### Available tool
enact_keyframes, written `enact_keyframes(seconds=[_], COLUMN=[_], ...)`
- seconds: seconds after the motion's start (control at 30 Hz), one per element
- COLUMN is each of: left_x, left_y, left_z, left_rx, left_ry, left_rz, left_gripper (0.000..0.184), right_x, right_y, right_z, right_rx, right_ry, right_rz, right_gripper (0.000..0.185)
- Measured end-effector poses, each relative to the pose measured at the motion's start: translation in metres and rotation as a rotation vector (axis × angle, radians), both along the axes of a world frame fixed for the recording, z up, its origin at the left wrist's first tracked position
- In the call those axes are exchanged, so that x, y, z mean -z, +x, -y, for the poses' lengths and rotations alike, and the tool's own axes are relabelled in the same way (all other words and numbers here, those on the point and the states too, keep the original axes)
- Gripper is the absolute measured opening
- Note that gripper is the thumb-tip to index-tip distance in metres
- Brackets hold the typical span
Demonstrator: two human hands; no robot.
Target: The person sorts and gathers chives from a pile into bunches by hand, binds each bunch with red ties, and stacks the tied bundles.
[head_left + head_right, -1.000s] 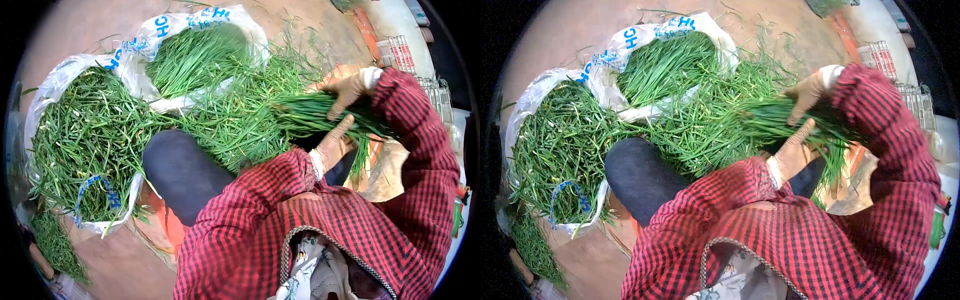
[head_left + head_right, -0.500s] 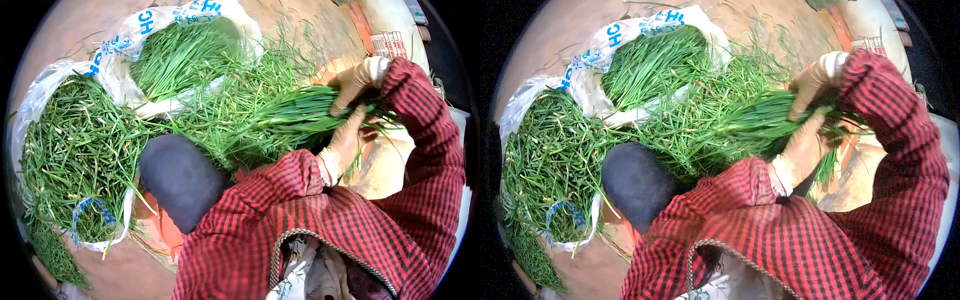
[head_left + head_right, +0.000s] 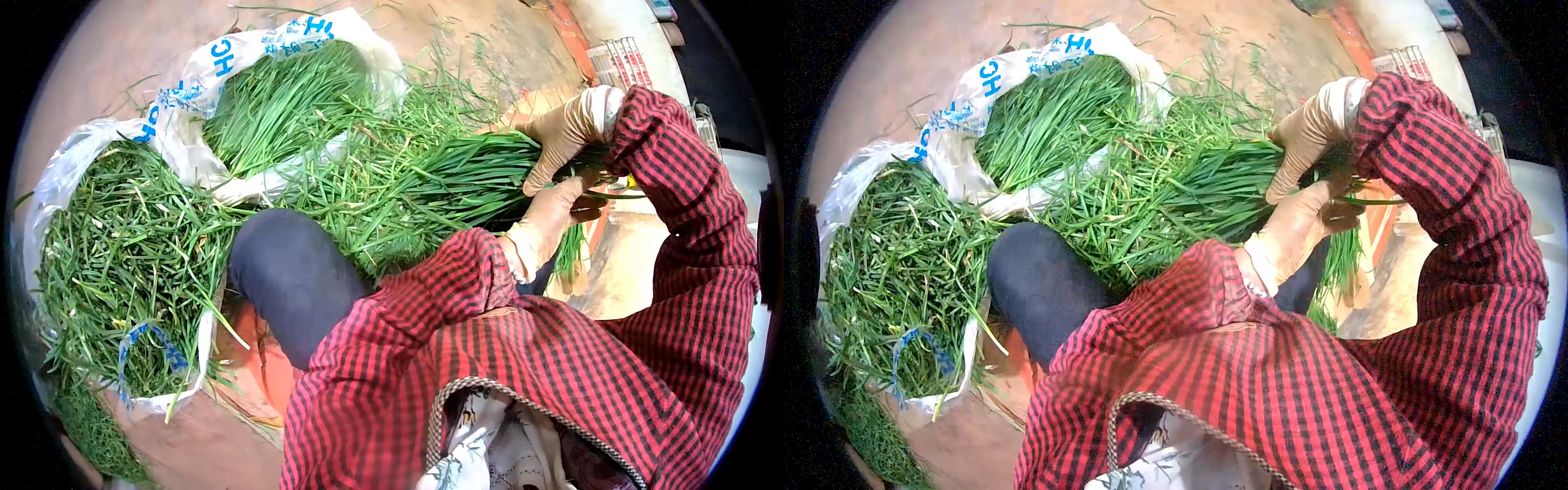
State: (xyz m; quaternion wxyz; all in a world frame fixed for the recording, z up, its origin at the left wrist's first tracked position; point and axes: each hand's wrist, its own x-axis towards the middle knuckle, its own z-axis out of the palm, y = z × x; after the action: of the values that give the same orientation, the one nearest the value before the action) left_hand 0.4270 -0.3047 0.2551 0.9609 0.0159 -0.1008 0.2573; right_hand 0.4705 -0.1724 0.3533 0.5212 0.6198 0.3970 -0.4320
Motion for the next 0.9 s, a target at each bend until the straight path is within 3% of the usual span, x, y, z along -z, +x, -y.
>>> enact_keyframes(seconds=[0.07,0.13,0.17,0.2,0.37,0.43,0.47,0.5,0.57,0.63,0.67,0.77,0.83,0.87,0.9], left_x=[-0.005,-0.012,-0.018,-0.022,-0.03,-0.021,-0.019,-0.019,-0.005,0.005,0.008,0.015,0.008,0.007,0.014], left_y=[-0.001,-0.006,-0.008,-0.005,-0.018,-0.02,-0.022,-0.035,-0.041,-0.046,-0.048,-0.054,-0.063,-0.067,-0.063], left_z=[-0.002,-0.001,0.004,0.011,0.008,0.006,0.004,-0.003,-0.001,-0.005,-0.008,-0.01,-0.011,-0.011,-0.012], left_rx=[0.002,0.001,-0.049,-0.093,-0.106,-0.09,-0.067,0.028,-0.03,-0.057,-0.068,-0.092,-0.09,-0.08,-0.065], left_ry=[0.012,0.196,0.166,0.179,0.314,0.288,0.257,0.238,0.243,0.216,0.221,0.174,0.186,0.195,0.167], left_rz=[-0.043,-0.159,-0.178,-0.223,-0.216,-0.228,-0.233,-0.319,-0.335,-0.363,-0.375,-0.385,-0.394,-0.408,-0.366], left_gripper=[0.032,0.033,0.034,0.038,0.047,0.047,0.047,0.046,0.038,0.034,0.034,0.032,0.032,0.033,0.035], right_x=[-0.005,-0.002,0.001,0.002,0.001,0.004,-0.022,-0.025,-0.028,-0.015,-0.023,0.003,-0.01,-0.015,-0.011], right_y=[0.003,0.015,0.02,0.025,0.036,0.066,0.041,0.054,0.073,0.067,0.035,0.093,0.101,0.058,0.057], right_z=[0.003,0.01,0.013,0.017,0.025,0.016,0.006,0.0,-0.011,-0.002,0.02,-0.021,-0.037,-0.02,-0.015], right_rx=[0.04,0.078,-0.002,-0.003,-0.479,-0.408,-0.435,-0.347,-0.262,-0.429,-0.626,-0.539,-0.288,-0.356,-0.438], right_ry=[0.033,0.021,0.04,0.045,0.198,0.399,0.482,0.693,1.039,0.892,0.745,0.591,1.341,1.043,0.918], right_rz=[0.03,-0.088,-0.178,-0.182,-0.098,-0.161,-0.072,-0.109,-0.133,0.149,-0.013,-0.065,-0.085,0.061,-0.079], right_gripper=[0.092,0.07,0.063,0.063,0.058,0.056,0.056,0.055,0.057,0.059,0.061,0.062,0.053,0.057,0.059])
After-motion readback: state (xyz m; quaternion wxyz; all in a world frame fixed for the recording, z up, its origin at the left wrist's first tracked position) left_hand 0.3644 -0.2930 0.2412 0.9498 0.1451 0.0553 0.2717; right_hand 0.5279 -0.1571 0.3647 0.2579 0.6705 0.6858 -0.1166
